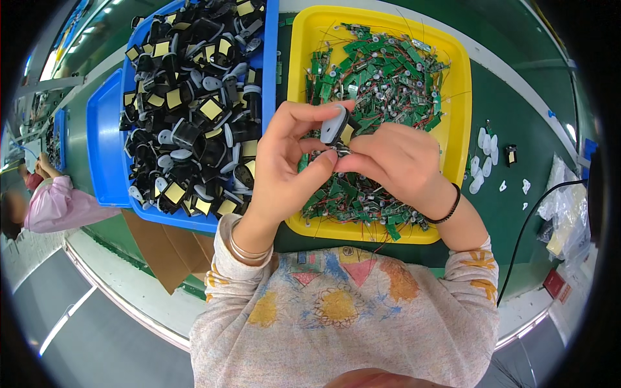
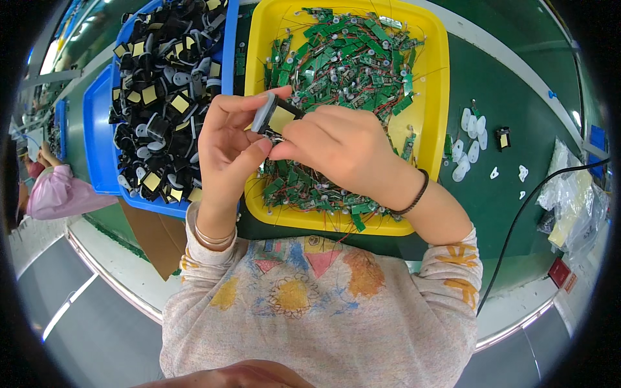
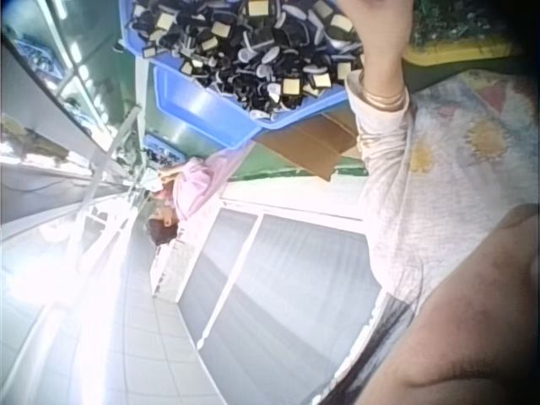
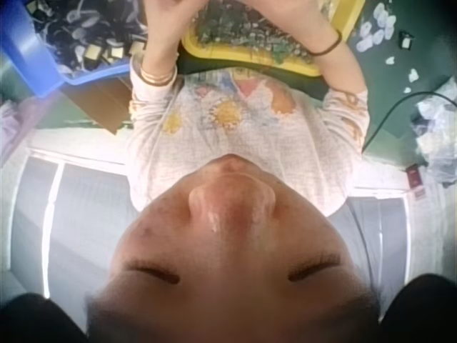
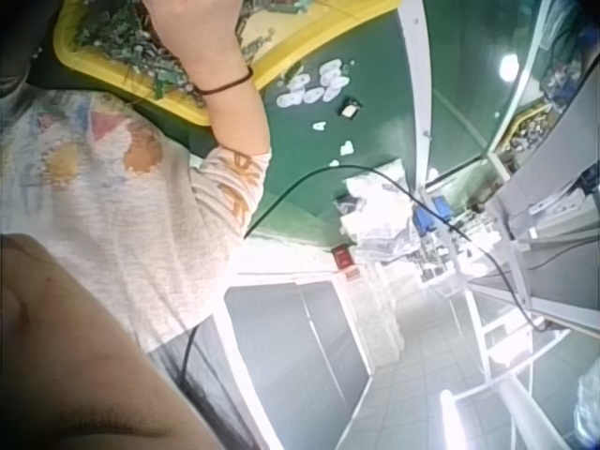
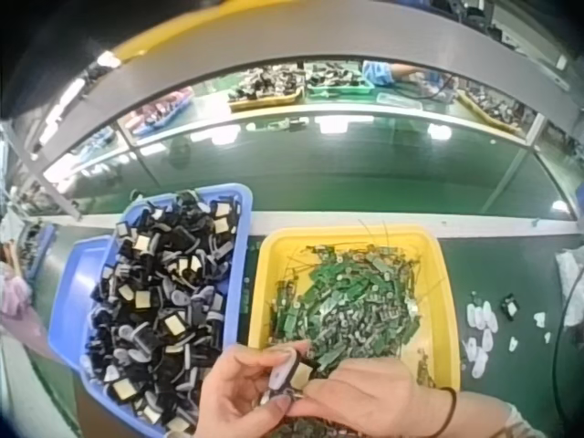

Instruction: The person repeatedly picks small black plastic housings from a blue bin and green circuit boards from a yellow bin, then inserts the boards into the housings by hand. The assembled units are placed back into the blue bin. The process is continuous and repetitive throughout the clip.

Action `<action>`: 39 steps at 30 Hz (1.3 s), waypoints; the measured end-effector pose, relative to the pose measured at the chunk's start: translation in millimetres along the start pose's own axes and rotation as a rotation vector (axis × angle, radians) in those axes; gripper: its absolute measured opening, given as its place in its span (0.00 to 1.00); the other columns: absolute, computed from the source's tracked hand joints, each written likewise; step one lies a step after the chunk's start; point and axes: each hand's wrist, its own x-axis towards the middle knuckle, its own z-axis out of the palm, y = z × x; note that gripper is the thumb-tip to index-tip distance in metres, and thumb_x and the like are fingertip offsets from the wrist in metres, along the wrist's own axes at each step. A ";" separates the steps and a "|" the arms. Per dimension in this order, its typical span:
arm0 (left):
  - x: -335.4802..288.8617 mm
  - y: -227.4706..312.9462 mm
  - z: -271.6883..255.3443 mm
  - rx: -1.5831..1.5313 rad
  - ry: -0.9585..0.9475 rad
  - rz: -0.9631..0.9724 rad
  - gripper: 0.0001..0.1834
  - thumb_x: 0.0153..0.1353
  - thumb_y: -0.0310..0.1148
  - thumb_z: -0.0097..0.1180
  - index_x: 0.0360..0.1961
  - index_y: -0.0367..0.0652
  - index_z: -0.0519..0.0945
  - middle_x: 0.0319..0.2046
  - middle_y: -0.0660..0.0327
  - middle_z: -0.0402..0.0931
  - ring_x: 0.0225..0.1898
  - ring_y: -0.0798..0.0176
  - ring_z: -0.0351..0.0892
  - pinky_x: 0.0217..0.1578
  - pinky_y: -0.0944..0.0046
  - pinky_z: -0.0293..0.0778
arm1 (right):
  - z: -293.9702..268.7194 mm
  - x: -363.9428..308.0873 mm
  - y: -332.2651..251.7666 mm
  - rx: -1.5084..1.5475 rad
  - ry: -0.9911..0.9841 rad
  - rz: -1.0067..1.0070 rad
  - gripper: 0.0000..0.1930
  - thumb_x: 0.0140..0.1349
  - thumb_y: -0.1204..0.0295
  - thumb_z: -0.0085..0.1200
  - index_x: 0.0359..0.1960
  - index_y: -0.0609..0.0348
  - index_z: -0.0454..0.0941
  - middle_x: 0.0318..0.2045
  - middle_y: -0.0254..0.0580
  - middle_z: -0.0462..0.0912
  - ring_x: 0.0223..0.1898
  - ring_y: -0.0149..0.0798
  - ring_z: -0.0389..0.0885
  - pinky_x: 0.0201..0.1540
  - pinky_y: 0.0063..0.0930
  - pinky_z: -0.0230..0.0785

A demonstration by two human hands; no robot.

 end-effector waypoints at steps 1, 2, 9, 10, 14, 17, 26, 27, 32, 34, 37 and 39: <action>-0.2 -0.1 0.4 0.023 0.009 0.006 0.21 0.48 0.15 0.49 0.46 0.35 0.67 0.50 0.48 0.68 0.51 0.62 0.70 0.41 0.69 0.74 | 0.3 0.2 0.7 0.038 0.001 0.023 0.13 0.42 0.67 0.63 0.25 0.59 0.74 0.18 0.35 0.73 0.19 0.35 0.73 0.19 0.25 0.64; -0.5 0.0 0.5 0.045 0.018 0.013 0.21 0.48 0.15 0.49 0.46 0.35 0.68 0.49 0.49 0.69 0.50 0.62 0.71 0.40 0.69 0.75 | 0.5 0.3 1.1 0.077 0.001 0.046 0.13 0.42 0.67 0.63 0.25 0.59 0.74 0.18 0.35 0.74 0.19 0.35 0.74 0.19 0.25 0.64; -2.1 1.6 -6.9 0.307 0.067 0.133 0.19 0.47 0.18 0.56 0.44 0.32 0.71 0.47 0.48 0.72 0.49 0.60 0.73 0.40 0.70 0.75 | -7.9 6.7 -1.9 0.461 -0.084 0.377 0.10 0.47 0.72 0.63 0.28 0.62 0.76 0.21 0.37 0.76 0.19 0.31 0.75 0.23 0.20 0.67; -2.5 2.4 -7.2 0.307 0.087 0.152 0.19 0.47 0.18 0.57 0.44 0.32 0.71 0.46 0.49 0.72 0.49 0.60 0.73 0.41 0.69 0.74 | -7.3 7.3 -2.9 0.525 -0.086 0.438 0.09 0.48 0.74 0.62 0.29 0.63 0.76 0.22 0.37 0.76 0.21 0.30 0.75 0.24 0.19 0.68; -2.9 1.0 -10.1 0.424 0.087 0.215 0.19 0.46 0.19 0.59 0.42 0.34 0.73 0.44 0.54 0.74 0.46 0.62 0.74 0.43 0.67 0.72 | -3.9 5.5 -5.6 0.875 -0.059 0.700 0.07 0.50 0.79 0.58 0.32 0.66 0.75 0.29 0.37 0.75 0.29 0.26 0.74 0.29 0.16 0.70; 5.5 1.5 -14.3 0.780 0.055 0.450 0.21 0.42 0.23 0.63 0.42 0.38 0.75 0.41 0.56 0.76 0.41 0.56 0.74 0.44 0.61 0.70 | -12.1 6.5 -1.1 0.841 -0.082 0.725 0.07 0.50 0.80 0.58 0.32 0.65 0.75 0.31 0.36 0.74 0.33 0.26 0.73 0.31 0.15 0.70; 14.1 8.9 -45.6 1.723 0.534 0.276 0.20 0.52 0.42 0.57 0.45 0.47 0.74 0.52 0.56 0.66 0.58 0.44 0.55 0.54 0.44 0.54 | -41.2 73.9 143.9 -0.432 -0.049 0.334 0.06 0.53 0.70 0.55 0.31 0.57 0.77 0.27 0.36 0.79 0.28 0.34 0.78 0.31 0.22 0.69; 19.3 6.6 -48.9 1.755 0.529 0.256 0.20 0.55 0.46 0.54 0.47 0.50 0.74 0.55 0.56 0.64 0.59 0.44 0.54 0.54 0.40 0.52 | -46.3 76.4 168.3 -0.559 -0.099 0.399 0.07 0.54 0.68 0.54 0.32 0.57 0.77 0.27 0.36 0.80 0.30 0.32 0.79 0.32 0.23 0.69; 34.6 -5.6 -61.5 1.830 0.505 0.169 0.23 0.56 0.48 0.51 0.50 0.47 0.74 0.55 0.57 0.65 0.60 0.45 0.54 0.55 0.41 0.52 | -44.3 61.5 259.0 -0.643 -0.210 0.438 0.07 0.53 0.69 0.55 0.32 0.56 0.77 0.29 0.38 0.80 0.29 0.38 0.79 0.33 0.29 0.71; 36.2 -7.2 -66.1 1.756 0.504 0.166 0.23 0.56 0.47 0.51 0.49 0.45 0.74 0.53 0.57 0.67 0.59 0.47 0.56 0.55 0.43 0.53 | -44.5 63.5 247.5 -0.571 -0.191 0.428 0.07 0.53 0.69 0.55 0.32 0.57 0.77 0.30 0.38 0.80 0.31 0.37 0.79 0.35 0.29 0.70; 35.4 -2.0 -71.4 1.605 0.581 0.362 0.18 0.51 0.40 0.58 0.41 0.42 0.77 0.43 0.58 0.73 0.53 0.50 0.64 0.51 0.53 0.61 | -47.2 68.8 200.1 -0.459 -0.087 0.369 0.10 0.54 0.66 0.55 0.35 0.57 0.77 0.33 0.38 0.81 0.37 0.34 0.79 0.40 0.25 0.69; 32.3 5.5 -72.6 1.490 0.598 0.507 0.13 0.45 0.30 0.61 0.34 0.42 0.76 0.36 0.59 0.75 0.47 0.51 0.69 0.47 0.57 0.65 | -42.9 70.2 147.1 -0.318 -0.005 0.383 0.10 0.54 0.68 0.55 0.36 0.59 0.77 0.35 0.38 0.80 0.39 0.35 0.79 0.42 0.25 0.68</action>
